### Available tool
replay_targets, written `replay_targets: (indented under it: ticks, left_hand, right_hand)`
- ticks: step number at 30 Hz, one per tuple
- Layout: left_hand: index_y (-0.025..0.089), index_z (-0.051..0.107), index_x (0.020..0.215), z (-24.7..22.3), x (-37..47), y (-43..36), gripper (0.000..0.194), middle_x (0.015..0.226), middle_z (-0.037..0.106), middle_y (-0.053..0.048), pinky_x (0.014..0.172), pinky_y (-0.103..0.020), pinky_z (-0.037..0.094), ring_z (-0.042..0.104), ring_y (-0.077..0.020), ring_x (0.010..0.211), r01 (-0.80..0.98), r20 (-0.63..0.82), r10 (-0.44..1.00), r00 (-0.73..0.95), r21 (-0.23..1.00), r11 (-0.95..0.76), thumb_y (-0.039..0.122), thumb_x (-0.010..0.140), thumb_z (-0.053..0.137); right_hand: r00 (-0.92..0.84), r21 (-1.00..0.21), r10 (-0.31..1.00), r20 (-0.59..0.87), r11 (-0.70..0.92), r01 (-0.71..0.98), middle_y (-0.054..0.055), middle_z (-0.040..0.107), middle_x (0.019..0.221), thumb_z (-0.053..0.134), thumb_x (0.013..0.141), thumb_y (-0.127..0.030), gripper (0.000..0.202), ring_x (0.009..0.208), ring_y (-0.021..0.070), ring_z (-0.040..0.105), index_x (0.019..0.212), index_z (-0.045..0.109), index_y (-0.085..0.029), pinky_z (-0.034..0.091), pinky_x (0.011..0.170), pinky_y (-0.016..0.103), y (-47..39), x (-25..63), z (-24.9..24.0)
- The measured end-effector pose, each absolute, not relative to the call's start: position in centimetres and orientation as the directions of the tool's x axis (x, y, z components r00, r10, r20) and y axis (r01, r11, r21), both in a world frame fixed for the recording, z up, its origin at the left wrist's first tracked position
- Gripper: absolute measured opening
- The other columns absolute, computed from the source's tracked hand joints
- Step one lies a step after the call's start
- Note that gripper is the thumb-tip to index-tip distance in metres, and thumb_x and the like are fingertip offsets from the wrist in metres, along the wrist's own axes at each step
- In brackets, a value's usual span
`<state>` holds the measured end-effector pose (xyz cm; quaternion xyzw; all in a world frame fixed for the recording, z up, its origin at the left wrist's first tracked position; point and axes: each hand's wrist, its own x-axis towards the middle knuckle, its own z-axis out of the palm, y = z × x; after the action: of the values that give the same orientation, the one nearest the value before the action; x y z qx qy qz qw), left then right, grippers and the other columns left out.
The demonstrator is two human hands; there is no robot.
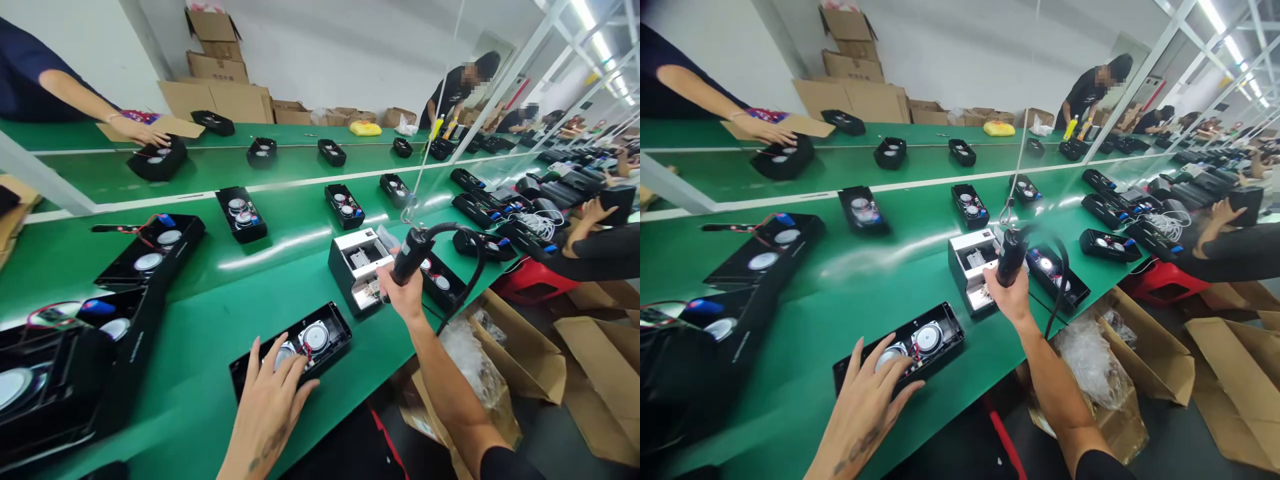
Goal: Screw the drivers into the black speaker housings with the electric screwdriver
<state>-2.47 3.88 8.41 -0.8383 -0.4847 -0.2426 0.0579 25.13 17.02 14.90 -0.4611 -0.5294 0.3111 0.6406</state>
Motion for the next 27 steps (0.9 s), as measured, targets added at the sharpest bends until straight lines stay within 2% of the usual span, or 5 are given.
replay_targets:
  ticks: [4, 9, 15, 22, 27]
  left_hand:
    - [0.022, 0.07, 0.114, 7.8, -1.4, 4.1, 0.02, 0.098, 0.082, -0.004, 0.133, -0.068, 0.023, 0.069, -0.0398, 0.129, 0.847, 0.417, 0.799, 0.432, 0.117, -0.519, 0.037, 0.102, 0.07]
    - [0.023, 0.071, 0.106, 7.6, -1.0, 4.2, 0.008, 0.087, 0.082, 0.0, 0.136, -0.063, 0.019, 0.073, -0.0312, 0.122, 0.862, 0.416, 0.816, 0.401, 0.131, -0.49, 0.026, 0.105, 0.063]
    - [0.024, 0.071, 0.11, 7.3, -1.3, 4.1, 0.009, 0.092, 0.083, 0.0, 0.137, -0.061, 0.015, 0.073, -0.0281, 0.122, 0.853, 0.411, 0.802, 0.433, 0.1, -0.512, 0.027, 0.105, 0.064]
    - [0.023, 0.071, 0.109, 7.0, -1.4, 4.2, 0.008, 0.092, 0.083, 0.0, 0.138, -0.06, 0.012, 0.072, -0.0278, 0.122, 0.854, 0.418, 0.802, 0.426, 0.108, -0.51, 0.028, 0.105, 0.065]
    - [0.024, 0.072, 0.106, 7.5, -1.2, 4.1, 0.009, 0.091, 0.083, -0.001, 0.136, -0.062, 0.019, 0.072, -0.0287, 0.121, 0.85, 0.428, 0.805, 0.41, 0.141, -0.507, 0.025, 0.104, 0.063]
  right_hand:
    - [0.092, -0.935, 0.954, 0.287, 0.3, -0.19, -0.014, 0.053, 0.059, 0.08, 0.093, -0.034, 0.047, 0.039, 0.0092, 0.047, 0.13, 0.052, -0.027, 0.042, 0.044, 0.025, 14.0, 23.7, 14.9]
    - [0.026, -0.831, 0.933, 0.36, 0.333, -0.445, -0.013, 0.053, 0.065, 0.074, 0.101, -0.03, 0.045, 0.039, 0.0085, 0.046, 0.136, 0.046, -0.034, 0.042, 0.041, 0.023, 10.6, 19.9, 13.8]
    - [-0.038, -0.832, 0.904, 0.426, 0.375, -0.41, -0.012, 0.053, 0.067, 0.071, 0.103, -0.033, 0.041, 0.041, 0.0083, 0.047, 0.136, 0.046, -0.034, 0.043, 0.042, 0.022, 10.1, 16.9, 12.7]
    - [-0.067, -0.848, 0.906, 0.417, 0.361, -0.388, -0.013, 0.053, 0.066, 0.071, 0.104, -0.034, 0.045, 0.042, 0.0085, 0.047, 0.14, 0.044, -0.032, 0.044, 0.045, 0.023, 10.4, 16.4, 12.3]
    - [-0.087, -0.865, 0.911, 0.402, 0.347, -0.362, -0.013, 0.054, 0.065, 0.069, 0.104, -0.036, 0.038, 0.042, 0.0087, 0.046, 0.134, 0.046, -0.031, 0.045, 0.047, 0.025, 10.3, 16.1, 11.5]
